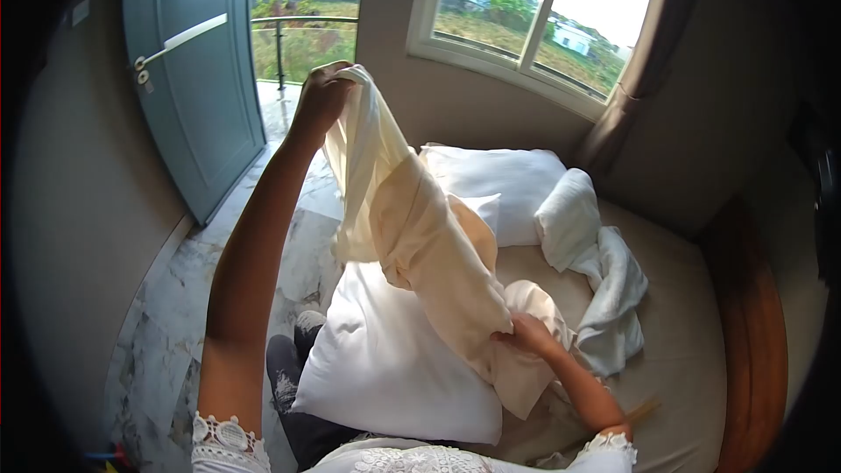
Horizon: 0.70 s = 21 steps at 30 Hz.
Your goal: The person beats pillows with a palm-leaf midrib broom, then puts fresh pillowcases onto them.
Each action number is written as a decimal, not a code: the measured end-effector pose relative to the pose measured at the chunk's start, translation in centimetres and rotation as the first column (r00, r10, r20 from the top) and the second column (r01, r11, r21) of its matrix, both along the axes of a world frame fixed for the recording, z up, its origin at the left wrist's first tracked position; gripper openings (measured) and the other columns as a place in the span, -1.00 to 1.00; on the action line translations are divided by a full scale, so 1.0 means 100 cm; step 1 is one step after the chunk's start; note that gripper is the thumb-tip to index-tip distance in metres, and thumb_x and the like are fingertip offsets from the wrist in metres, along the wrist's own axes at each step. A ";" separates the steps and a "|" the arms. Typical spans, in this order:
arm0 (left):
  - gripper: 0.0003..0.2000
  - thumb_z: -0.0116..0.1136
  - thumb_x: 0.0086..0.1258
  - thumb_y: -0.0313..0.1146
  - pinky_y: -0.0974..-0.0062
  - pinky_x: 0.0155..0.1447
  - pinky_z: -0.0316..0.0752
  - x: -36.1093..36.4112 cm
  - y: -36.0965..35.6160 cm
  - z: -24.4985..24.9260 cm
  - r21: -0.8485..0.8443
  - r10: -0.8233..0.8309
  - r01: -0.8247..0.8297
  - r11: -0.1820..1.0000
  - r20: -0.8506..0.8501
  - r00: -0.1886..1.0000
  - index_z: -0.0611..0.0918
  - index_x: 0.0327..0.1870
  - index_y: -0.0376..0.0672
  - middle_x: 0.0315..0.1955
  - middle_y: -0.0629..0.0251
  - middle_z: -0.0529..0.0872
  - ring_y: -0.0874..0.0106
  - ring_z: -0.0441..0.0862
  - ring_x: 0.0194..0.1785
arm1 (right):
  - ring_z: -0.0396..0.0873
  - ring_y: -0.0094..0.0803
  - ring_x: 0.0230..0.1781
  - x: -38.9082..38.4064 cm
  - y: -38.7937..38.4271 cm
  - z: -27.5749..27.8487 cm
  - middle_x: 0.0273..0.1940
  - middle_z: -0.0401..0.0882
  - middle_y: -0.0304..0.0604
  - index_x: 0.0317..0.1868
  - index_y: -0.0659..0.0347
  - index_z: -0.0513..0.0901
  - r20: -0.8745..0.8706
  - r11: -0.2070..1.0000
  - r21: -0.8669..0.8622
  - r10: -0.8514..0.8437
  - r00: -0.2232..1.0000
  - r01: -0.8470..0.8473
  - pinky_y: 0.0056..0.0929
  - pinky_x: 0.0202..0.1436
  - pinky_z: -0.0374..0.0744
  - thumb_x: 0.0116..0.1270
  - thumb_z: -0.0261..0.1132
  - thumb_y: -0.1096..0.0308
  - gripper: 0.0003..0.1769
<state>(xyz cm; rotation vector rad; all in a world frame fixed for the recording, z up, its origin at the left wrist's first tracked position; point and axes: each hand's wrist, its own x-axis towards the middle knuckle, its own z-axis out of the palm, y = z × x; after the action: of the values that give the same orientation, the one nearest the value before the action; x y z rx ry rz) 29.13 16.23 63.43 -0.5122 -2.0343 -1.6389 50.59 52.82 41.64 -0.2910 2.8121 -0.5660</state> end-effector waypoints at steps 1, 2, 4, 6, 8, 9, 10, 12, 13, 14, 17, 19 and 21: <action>-0.80 -0.03 0.11 -0.35 0.44 -0.28 0.44 0.005 -0.003 0.000 -0.139 0.123 -0.132 0.981 -0.072 0.990 0.62 -0.34 -0.18 -0.51 0.15 0.63 0.34 0.59 -0.44 | 0.48 -0.11 -0.11 0.000 0.002 -0.002 -0.18 0.53 0.05 -0.06 0.27 0.47 -0.034 0.995 0.062 -0.071 0.997 0.073 -0.26 -0.05 0.40 0.03 0.32 0.08 -0.46; -0.79 -0.02 0.11 -0.31 0.41 -0.30 0.44 0.005 -0.008 -0.002 -0.227 0.212 -0.250 0.941 -0.181 0.960 0.62 -0.33 -0.17 -0.52 0.10 0.63 0.25 0.61 -0.41 | 0.51 -0.14 -0.17 0.001 0.012 -0.005 -0.23 0.55 0.05 -0.12 0.28 0.51 -0.075 0.982 0.118 -0.142 0.987 0.150 -0.27 -0.08 0.41 0.10 0.26 0.09 -0.54; -0.78 -0.02 0.11 -0.30 0.39 -0.30 0.44 0.007 -0.030 -0.009 -0.380 0.282 -0.345 0.858 -0.213 0.936 0.62 -0.32 -0.16 -0.52 0.09 0.62 0.20 0.60 -0.39 | 0.53 -0.45 -0.39 -0.019 0.082 -0.011 -0.37 0.58 -0.22 -0.17 0.34 0.53 -0.151 0.848 -0.527 -0.152 0.977 0.050 -0.41 -0.25 0.51 0.24 0.02 0.31 -0.71; -0.78 0.02 0.12 -0.26 0.38 -0.30 0.44 0.005 -0.052 -0.017 -0.535 0.318 -0.353 0.768 -0.159 0.935 0.62 -0.31 -0.14 -0.54 0.14 0.62 0.19 0.59 -0.40 | 0.48 -0.61 -0.35 -0.003 0.084 0.075 -0.36 0.55 -0.25 -0.25 0.37 0.56 0.155 0.570 -0.732 -0.395 0.905 0.374 -0.60 -0.30 0.49 0.26 0.08 0.34 -0.75; -0.76 0.07 0.14 -0.21 0.37 -0.24 0.46 -0.011 -0.065 -0.047 -0.513 0.362 -0.434 0.741 -0.238 0.901 0.62 -0.25 -0.11 -0.45 0.13 0.63 0.18 0.59 -0.32 | 0.46 -0.66 -0.36 -0.003 0.117 0.110 -0.31 0.55 -0.30 -0.23 0.35 0.56 0.081 0.677 -0.698 -0.252 0.964 0.236 -0.64 -0.32 0.47 0.21 0.20 0.20 -0.67; -0.75 0.09 0.14 -0.20 0.37 -0.22 0.47 -0.015 -0.070 -0.056 -0.493 0.396 -0.493 0.717 -0.294 0.870 0.62 -0.23 -0.10 -0.41 0.12 0.63 0.18 0.59 -0.28 | 0.46 -0.68 -0.39 -0.007 0.134 0.120 -0.32 0.56 -0.31 -0.26 0.34 0.57 0.107 0.666 -0.720 -0.171 0.979 0.195 -0.66 -0.35 0.46 0.21 0.21 0.16 -0.66; -0.75 0.08 0.14 -0.21 0.37 -0.20 0.47 -0.018 -0.076 -0.061 -0.482 0.416 -0.473 0.737 -0.228 0.880 0.62 -0.21 -0.10 -0.38 0.11 0.63 0.18 0.59 -0.26 | 0.45 -0.70 -0.42 -0.007 0.147 0.128 -0.34 0.57 -0.31 -0.29 0.33 0.58 0.133 0.650 -0.742 -0.093 0.987 0.161 -0.68 -0.37 0.44 0.20 0.22 0.13 -0.64; -0.75 0.08 0.14 -0.23 0.36 -0.17 0.47 -0.028 -0.089 -0.071 -0.441 0.419 -0.453 0.775 -0.180 0.890 0.62 -0.22 -0.13 -0.36 0.10 0.63 0.16 0.58 -0.23 | 0.41 -0.72 -0.51 -0.008 0.147 0.146 -0.48 0.54 -0.39 -0.37 0.30 0.60 0.042 0.679 -0.717 -0.185 0.982 0.159 -0.71 -0.44 0.40 0.18 0.21 0.02 -0.58; -0.75 0.08 0.14 -0.23 0.36 -0.17 0.47 -0.032 -0.095 -0.076 -0.422 0.418 -0.452 0.786 -0.176 0.891 0.62 -0.23 -0.14 -0.37 0.09 0.63 0.15 0.57 -0.23 | 0.40 -0.72 -0.53 -0.008 0.141 0.152 -0.53 0.52 -0.41 -0.40 0.30 0.60 -0.006 0.686 -0.714 -0.211 0.977 0.144 -0.72 -0.46 0.39 0.18 0.20 -0.01 -0.56; -0.75 0.08 0.13 -0.23 0.36 -0.18 0.47 -0.030 -0.098 -0.076 -0.405 0.419 -0.452 0.795 -0.174 0.891 0.62 -0.25 -0.16 -0.37 0.08 0.63 0.14 0.57 -0.23 | 0.38 -0.73 -0.54 -0.009 0.143 0.150 -0.54 0.50 -0.41 -0.39 0.29 0.60 -0.071 0.683 -0.717 -0.270 0.960 0.139 -0.72 -0.48 0.36 0.18 0.19 -0.03 -0.54; -0.73 0.07 0.15 -0.23 0.33 -0.21 0.46 -0.061 -0.176 -0.105 -0.335 0.578 -0.690 0.642 -0.379 0.722 0.61 -0.28 -0.27 -0.39 0.06 0.64 0.18 0.60 -0.28 | 0.30 -0.75 -0.60 -0.017 0.176 0.124 -0.59 0.45 -0.43 -0.36 0.28 0.59 -0.318 0.692 -0.713 -0.458 0.830 0.109 -0.72 -0.56 0.27 0.20 0.14 -0.08 -0.51; -0.69 0.07 0.16 -0.21 0.33 -0.23 0.46 -0.046 -0.237 -0.111 -0.210 0.721 -0.698 0.685 0.056 0.691 0.61 -0.29 -0.32 -0.40 0.08 0.66 0.25 0.63 -0.32 | 0.24 -0.73 -0.68 -0.004 0.250 0.093 -0.61 0.41 -0.43 -0.33 0.27 0.59 -0.329 0.595 -0.728 -0.739 0.588 0.341 -0.68 -0.65 0.21 0.21 0.12 -0.07 -0.51; -0.66 0.07 0.15 -0.18 0.34 -0.25 0.47 -0.057 -0.355 -0.148 0.110 0.686 -0.761 0.639 0.364 0.630 0.61 -0.29 -0.35 -0.39 0.11 0.66 0.31 0.62 -0.33 | 0.21 -0.67 -0.76 0.024 0.342 0.062 -0.62 0.40 -0.40 -0.28 0.26 0.58 -0.031 0.131 -0.773 -0.985 0.169 0.621 -0.63 -0.74 0.17 0.22 0.12 -0.04 -0.54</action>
<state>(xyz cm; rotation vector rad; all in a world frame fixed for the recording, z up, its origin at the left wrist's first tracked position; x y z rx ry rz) 23.39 -19.32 48.61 0.6443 -1.7888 -1.4378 53.01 86.99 47.87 1.5876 2.8545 -1.9777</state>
